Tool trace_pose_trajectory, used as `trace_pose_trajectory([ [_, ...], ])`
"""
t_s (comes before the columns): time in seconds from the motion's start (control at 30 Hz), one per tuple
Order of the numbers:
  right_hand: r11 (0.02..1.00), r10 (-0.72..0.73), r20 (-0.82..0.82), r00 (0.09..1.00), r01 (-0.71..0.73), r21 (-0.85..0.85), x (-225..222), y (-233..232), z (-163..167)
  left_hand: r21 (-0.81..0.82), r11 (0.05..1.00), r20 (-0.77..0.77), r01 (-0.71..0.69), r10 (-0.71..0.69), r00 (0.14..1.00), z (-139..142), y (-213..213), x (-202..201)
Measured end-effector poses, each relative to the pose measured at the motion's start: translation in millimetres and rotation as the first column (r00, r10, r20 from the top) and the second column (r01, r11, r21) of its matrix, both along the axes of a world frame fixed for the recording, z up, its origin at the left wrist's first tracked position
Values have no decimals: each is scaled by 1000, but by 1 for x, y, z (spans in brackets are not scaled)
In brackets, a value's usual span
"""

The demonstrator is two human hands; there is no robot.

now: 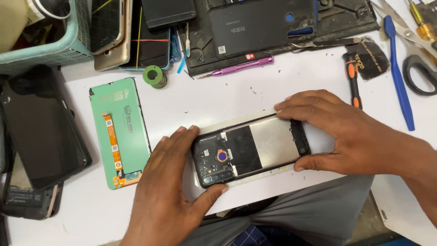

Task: The person disassembles a smartphone, removes the back cover, and separates the screen assembly from the main body. They then reassemble the phone by aligning and snapping the screen and back cover back into place. The person uses a screwdriver to remove screws and a prying tool to separate components.

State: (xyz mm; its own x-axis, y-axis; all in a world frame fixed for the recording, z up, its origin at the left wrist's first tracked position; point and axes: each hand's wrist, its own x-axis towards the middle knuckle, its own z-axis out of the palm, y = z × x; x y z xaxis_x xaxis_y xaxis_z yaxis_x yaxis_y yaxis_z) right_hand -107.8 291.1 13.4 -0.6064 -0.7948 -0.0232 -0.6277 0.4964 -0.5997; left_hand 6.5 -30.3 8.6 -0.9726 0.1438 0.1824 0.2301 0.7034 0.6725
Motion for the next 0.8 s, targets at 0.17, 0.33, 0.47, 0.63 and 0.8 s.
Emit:
trace_pose_trajectory([
  [0.17, 999, -39, 17, 999, 39, 6, -4, 0, 3, 24, 1000, -43, -20, 21, 999, -6, 2, 2],
  [0.33, 974, -226, -243, 943, 228, -20, -39, -13, 22, 72, 997, -99, -33, 40, 994, -8, 2, 6],
  [0.47, 995, -99, -515, 851, 71, -75, -72, -47, 23, 34, 998, -187, -55, 60, 980, -6, 2, 8],
  [0.63, 999, 15, -672, 740, -36, -18, -82, -85, 14, 84, 988, -237, -128, 144, 961, -4, 2, 12],
  [0.8, 998, 59, -725, 686, -45, 39, -83, -93, 19, 105, 978, -298, -180, 204, 932, 3, 3, 12],
])
